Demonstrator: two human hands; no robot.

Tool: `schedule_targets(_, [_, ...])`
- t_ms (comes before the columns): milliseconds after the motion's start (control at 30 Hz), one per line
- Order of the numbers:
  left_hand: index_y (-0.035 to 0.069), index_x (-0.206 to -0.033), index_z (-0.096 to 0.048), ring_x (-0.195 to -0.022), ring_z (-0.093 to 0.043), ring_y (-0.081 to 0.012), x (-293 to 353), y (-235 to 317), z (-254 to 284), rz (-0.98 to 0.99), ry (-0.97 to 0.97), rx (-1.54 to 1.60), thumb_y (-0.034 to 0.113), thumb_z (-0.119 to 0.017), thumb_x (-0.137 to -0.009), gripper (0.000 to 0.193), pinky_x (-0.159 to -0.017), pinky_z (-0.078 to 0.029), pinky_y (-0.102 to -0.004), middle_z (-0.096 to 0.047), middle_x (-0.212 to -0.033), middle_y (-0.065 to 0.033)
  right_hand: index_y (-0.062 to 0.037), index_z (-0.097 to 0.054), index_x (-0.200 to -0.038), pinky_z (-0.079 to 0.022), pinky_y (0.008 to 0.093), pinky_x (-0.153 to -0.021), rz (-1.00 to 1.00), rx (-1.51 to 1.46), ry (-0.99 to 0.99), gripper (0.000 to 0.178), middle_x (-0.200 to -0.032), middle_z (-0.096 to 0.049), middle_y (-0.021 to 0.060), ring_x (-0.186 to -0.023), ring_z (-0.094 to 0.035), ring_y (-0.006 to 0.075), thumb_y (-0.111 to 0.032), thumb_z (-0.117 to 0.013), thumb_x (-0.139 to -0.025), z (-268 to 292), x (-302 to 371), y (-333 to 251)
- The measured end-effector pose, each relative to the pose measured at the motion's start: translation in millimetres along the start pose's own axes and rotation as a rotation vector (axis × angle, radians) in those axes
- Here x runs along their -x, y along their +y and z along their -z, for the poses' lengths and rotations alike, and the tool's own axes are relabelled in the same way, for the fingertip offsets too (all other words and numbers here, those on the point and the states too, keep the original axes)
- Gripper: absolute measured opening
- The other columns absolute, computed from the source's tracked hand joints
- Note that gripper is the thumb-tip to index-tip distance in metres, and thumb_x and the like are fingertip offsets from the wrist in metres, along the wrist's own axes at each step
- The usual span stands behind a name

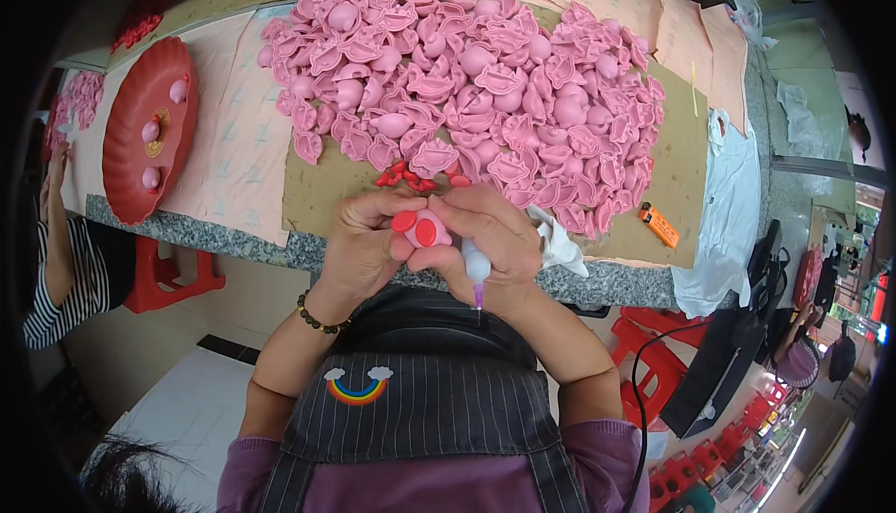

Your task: Assembling small pink plastic flower-shaped components using a glue applicator at a workshop bench.

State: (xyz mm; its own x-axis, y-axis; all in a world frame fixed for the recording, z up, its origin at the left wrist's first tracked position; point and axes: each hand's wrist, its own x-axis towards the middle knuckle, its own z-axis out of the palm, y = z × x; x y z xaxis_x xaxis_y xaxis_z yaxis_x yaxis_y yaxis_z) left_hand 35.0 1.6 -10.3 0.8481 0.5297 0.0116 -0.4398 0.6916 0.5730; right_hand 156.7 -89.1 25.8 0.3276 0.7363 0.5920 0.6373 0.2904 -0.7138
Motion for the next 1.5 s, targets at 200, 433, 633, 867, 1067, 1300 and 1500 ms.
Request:
schedule_targets(200, [0.004,-0.102,-0.063,-0.093,-0.060,-0.0156,0,2,2,0.085,-0.006,-0.023,0.013,-0.076,-0.066,0.039,-0.083,-0.049,-0.0275,-0.061,-0.101,-0.0058,0.0063,-0.062,-0.092,-0.050,0.0328,-0.071,-0.016,0.028,0.004,0.048,-0.082,-0.060,0.0157,-0.070,-0.060,0.0238,-0.026,-0.080,-0.061,0,1,-1])
schedule_targets(433, [-0.001,-0.101,-0.063,-0.081,-0.061,-0.0122,-2,0,-3,-0.016,0.011,-0.013,0.001,-0.070,-0.073,0.029,-0.070,-0.053,-0.0222,-0.062,-0.092,-0.0066,0.0037,-0.063,-0.093,-0.048,0.0302,-0.070,-0.103,-0.035,-0.033,0.037,-0.091,-0.061,0.0150,-0.079,-0.060,0.0223,-0.026,-0.073,-0.074,4,6,1])
schedule_targets(633, [-0.001,-0.104,-0.061,-0.088,-0.058,-0.0126,-3,0,-12,-0.156,-0.006,-0.234,-0.012,-0.065,-0.072,0.034,-0.072,-0.052,-0.0221,-0.051,-0.097,-0.0049,0.0036,-0.063,-0.094,-0.042,0.0334,-0.084,-0.558,-0.602,0.000,0.033,-0.098,-0.059,0.0161,-0.093,-0.055,0.0237,-0.023,-0.070,-0.075,5,3,7])
schedule_targets(867, [0.000,-0.105,-0.061,-0.087,-0.055,-0.0110,-3,-1,-10,-0.214,-0.009,-0.678,-0.014,-0.063,-0.072,0.036,-0.073,-0.049,-0.0218,-0.047,-0.097,-0.0038,0.0020,-0.063,-0.093,-0.042,0.0325,-0.083,-0.479,-0.354,-0.153,0.034,-0.098,-0.058,0.0149,-0.092,-0.055,0.0216,-0.023,-0.072,-0.072,12,0,8])
schedule_targets(1067, [0.000,-0.105,-0.060,-0.087,-0.055,-0.0115,-1,0,-23,-0.275,0.040,-0.489,-0.014,-0.064,-0.072,0.036,-0.074,-0.049,-0.0220,-0.049,-0.097,-0.0048,0.0016,-0.063,-0.094,-0.043,0.0324,-0.083,-0.570,-0.604,-0.041,0.040,-0.100,-0.055,0.0143,-0.089,-0.054,0.0203,-0.027,-0.075,-0.070,3,5,8])
schedule_targets(1300, [-0.001,-0.104,-0.058,-0.092,-0.058,-0.0150,3,5,-11,-0.358,0.092,-0.641,-0.012,-0.067,-0.069,0.037,-0.077,-0.050,-0.0245,-0.052,-0.104,-0.0084,-0.0002,-0.063,-0.094,-0.041,0.0321,-0.084,-0.505,-0.522,-0.053,0.028,-0.097,-0.057,0.0113,-0.090,-0.054,0.0199,-0.015,-0.072,-0.072,0,0,6])
schedule_targets(1500, [-0.003,-0.110,-0.058,-0.095,-0.058,-0.0168,5,14,-12,-0.261,0.037,-0.712,-0.012,-0.066,-0.072,0.040,-0.080,-0.051,-0.0272,-0.050,-0.112,-0.0116,0.0002,-0.063,-0.094,-0.042,0.0288,-0.079,-0.387,-0.331,-0.176,0.030,-0.093,-0.059,0.0089,-0.085,-0.055,0.0184,-0.002,-0.075,-0.067,6,-4,3])
